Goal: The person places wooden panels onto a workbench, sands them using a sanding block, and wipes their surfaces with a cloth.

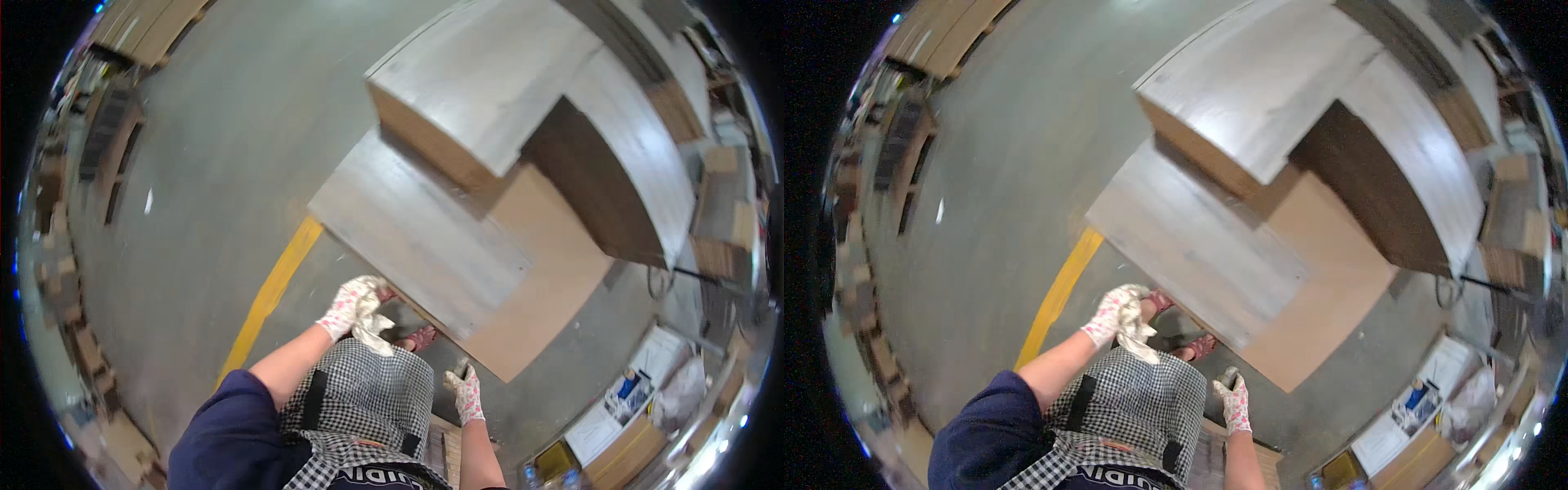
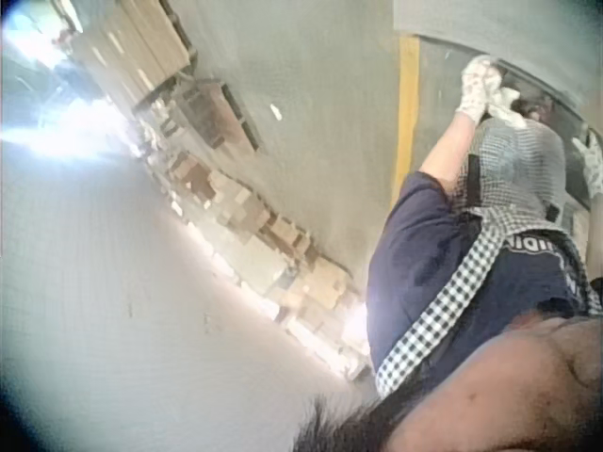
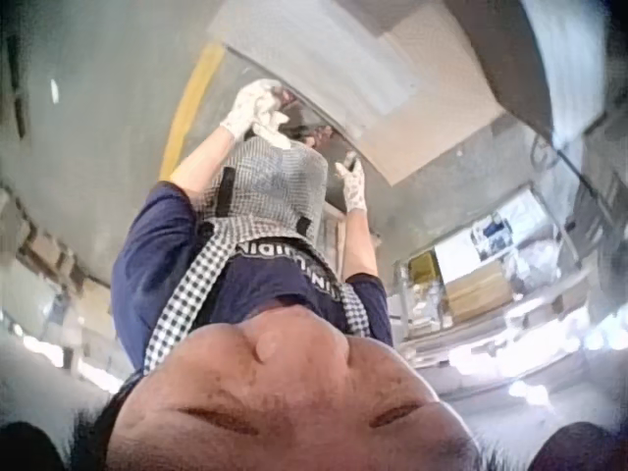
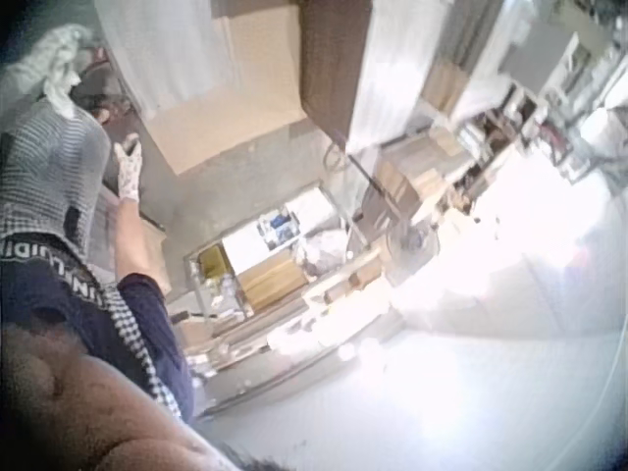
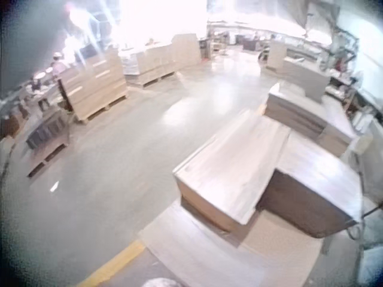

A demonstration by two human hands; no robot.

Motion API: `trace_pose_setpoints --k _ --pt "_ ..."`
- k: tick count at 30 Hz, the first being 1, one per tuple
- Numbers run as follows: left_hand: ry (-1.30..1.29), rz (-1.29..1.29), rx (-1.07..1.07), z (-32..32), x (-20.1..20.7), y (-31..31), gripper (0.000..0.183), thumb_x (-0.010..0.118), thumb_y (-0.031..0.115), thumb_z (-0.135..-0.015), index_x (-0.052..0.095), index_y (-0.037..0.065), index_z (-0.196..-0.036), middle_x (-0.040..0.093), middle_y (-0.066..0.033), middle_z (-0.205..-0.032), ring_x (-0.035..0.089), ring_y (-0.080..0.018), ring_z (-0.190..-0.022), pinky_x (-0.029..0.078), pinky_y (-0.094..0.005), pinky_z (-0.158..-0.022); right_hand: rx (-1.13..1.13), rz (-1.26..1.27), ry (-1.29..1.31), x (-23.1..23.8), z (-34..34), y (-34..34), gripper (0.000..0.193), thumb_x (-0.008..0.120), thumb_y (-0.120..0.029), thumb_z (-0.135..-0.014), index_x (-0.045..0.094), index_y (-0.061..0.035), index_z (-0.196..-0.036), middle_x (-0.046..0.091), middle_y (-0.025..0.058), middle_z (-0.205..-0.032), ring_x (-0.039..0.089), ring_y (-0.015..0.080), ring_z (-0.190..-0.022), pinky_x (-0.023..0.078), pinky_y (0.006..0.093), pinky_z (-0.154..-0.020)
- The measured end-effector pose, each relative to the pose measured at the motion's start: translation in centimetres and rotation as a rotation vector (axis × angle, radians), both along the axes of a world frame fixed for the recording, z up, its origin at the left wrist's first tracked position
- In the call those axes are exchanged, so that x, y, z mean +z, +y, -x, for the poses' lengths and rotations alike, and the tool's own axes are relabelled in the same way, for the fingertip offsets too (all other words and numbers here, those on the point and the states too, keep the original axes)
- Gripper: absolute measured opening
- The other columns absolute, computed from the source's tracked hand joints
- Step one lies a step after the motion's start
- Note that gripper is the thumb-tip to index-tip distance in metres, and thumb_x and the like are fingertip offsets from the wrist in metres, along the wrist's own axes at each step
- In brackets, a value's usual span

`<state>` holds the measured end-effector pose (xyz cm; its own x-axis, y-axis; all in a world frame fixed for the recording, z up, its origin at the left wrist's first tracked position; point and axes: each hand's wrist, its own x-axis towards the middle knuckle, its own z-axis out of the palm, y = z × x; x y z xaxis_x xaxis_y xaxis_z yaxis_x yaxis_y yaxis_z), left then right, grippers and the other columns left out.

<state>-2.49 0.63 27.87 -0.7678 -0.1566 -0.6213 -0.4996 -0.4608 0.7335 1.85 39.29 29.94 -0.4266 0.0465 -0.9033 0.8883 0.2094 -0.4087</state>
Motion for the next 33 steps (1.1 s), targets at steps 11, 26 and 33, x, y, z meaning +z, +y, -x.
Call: trace_pose_setpoints --k 11,26,33 --pt "1.225 -0.636 -0.564 13.4 45.3 5.4 0.021 0.065 0.021 -0.094 0.064 0.001 -0.1 0.062 -0.0116 -0.074 0.055 -0.0217 -0.052 0.05 -0.0332 -0.053 -0.6 -0.042 0.148 15.1 -10.8 4.2 0.072 0.086 -0.02 -0.082 0.048 -0.0047 -0.141 0.066 0.0061 -0.107 0.067 0.0172 -0.086 0.059 0.0339 -0.073" --pt "0.633 -0.352 -1.229 -0.2 44.5 45.0 0.023 0.066 0.02 -0.094 0.063 0.002 -0.107 0.062 -0.012 -0.083 0.057 -0.0221 -0.062 0.052 -0.0344 -0.059 -1.261 -0.187 0.387 14.7 -40.3 26.6 0.044 0.083 -0.016 -0.083 0.061 -0.0041 -0.119 0.063 0.0004 -0.096 0.061 0.0162 -0.083 0.053 0.0339 -0.074" --pt "0.58 -0.308 -1.434 -6.2 46.3 56.2 0.025 0.066 0.019 -0.093 0.062 0.002 -0.111 0.062 -0.0123 -0.086 0.057 -0.0222 -0.067 0.052 -0.035 -0.062 -1.488 -0.36 0.554 20.4 -45.3 33.2 0.037 0.077 -0.016 -0.087 0.061 -0.0092 -0.12 0.065 0.0039 -0.099 0.066 0.0181 -0.084 0.057 0.0336 -0.075"
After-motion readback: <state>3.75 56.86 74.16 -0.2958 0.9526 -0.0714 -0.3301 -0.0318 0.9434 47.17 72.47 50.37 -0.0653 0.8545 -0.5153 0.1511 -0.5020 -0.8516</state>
